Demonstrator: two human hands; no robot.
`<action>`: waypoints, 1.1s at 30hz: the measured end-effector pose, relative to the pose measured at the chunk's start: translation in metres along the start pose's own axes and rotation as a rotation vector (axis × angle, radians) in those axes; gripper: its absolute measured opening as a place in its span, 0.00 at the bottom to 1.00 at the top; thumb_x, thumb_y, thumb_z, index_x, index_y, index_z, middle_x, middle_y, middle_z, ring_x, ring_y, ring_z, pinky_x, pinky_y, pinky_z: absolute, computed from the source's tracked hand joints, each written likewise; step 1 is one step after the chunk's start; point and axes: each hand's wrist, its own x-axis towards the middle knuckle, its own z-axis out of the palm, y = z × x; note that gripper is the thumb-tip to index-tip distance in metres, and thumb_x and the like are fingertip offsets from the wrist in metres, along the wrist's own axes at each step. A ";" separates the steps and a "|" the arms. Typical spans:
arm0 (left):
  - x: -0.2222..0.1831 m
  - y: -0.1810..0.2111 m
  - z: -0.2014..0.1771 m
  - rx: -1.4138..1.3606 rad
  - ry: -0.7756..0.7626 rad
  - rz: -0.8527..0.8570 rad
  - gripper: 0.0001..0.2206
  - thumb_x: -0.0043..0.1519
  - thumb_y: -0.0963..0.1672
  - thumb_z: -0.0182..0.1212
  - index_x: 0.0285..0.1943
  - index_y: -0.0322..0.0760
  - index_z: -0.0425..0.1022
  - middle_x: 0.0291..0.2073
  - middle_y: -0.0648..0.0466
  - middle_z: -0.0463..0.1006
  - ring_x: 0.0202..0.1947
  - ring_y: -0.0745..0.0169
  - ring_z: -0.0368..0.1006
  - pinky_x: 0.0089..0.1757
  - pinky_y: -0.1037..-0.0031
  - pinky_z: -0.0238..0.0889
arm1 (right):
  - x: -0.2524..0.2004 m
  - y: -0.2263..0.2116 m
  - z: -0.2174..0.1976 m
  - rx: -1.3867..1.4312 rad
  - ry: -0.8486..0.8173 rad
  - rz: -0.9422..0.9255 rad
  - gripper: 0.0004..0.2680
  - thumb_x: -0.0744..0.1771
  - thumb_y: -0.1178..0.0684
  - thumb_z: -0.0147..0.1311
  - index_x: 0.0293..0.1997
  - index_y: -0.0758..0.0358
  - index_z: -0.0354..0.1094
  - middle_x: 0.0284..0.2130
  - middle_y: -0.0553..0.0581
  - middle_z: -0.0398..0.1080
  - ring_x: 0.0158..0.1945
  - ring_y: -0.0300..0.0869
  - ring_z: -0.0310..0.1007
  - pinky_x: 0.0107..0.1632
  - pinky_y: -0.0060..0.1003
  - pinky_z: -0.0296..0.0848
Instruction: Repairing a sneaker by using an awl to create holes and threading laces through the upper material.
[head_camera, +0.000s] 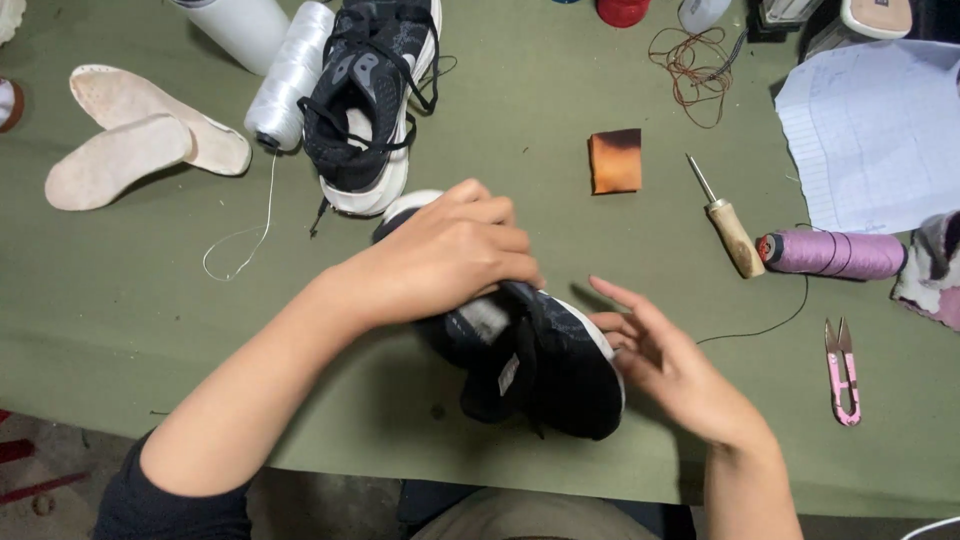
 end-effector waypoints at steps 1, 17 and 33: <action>0.006 -0.003 0.006 -0.004 0.002 -0.005 0.10 0.70 0.47 0.53 0.42 0.50 0.81 0.25 0.64 0.73 0.34 0.59 0.62 0.38 0.66 0.48 | 0.000 0.001 0.012 -0.002 -0.003 0.005 0.24 0.69 0.59 0.45 0.77 0.59 0.48 0.56 0.58 0.72 0.54 0.38 0.71 0.57 0.32 0.68; -0.058 0.098 0.123 -0.397 0.621 -0.958 0.10 0.64 0.46 0.67 0.48 0.40 0.74 0.42 0.53 0.74 0.45 0.50 0.74 0.47 0.63 0.69 | 0.003 0.059 0.048 -0.308 0.628 -0.039 0.06 0.67 0.53 0.63 0.44 0.60 0.76 0.27 0.54 0.72 0.31 0.39 0.72 0.40 0.36 0.73; -0.097 0.167 0.022 -0.517 0.537 -0.803 0.15 0.71 0.45 0.47 0.31 0.37 0.71 0.25 0.59 0.72 0.29 0.66 0.66 0.35 0.77 0.58 | -0.081 0.002 0.023 -0.575 0.443 -0.119 0.12 0.72 0.50 0.47 0.33 0.61 0.76 0.28 0.49 0.72 0.36 0.35 0.70 0.47 0.28 0.64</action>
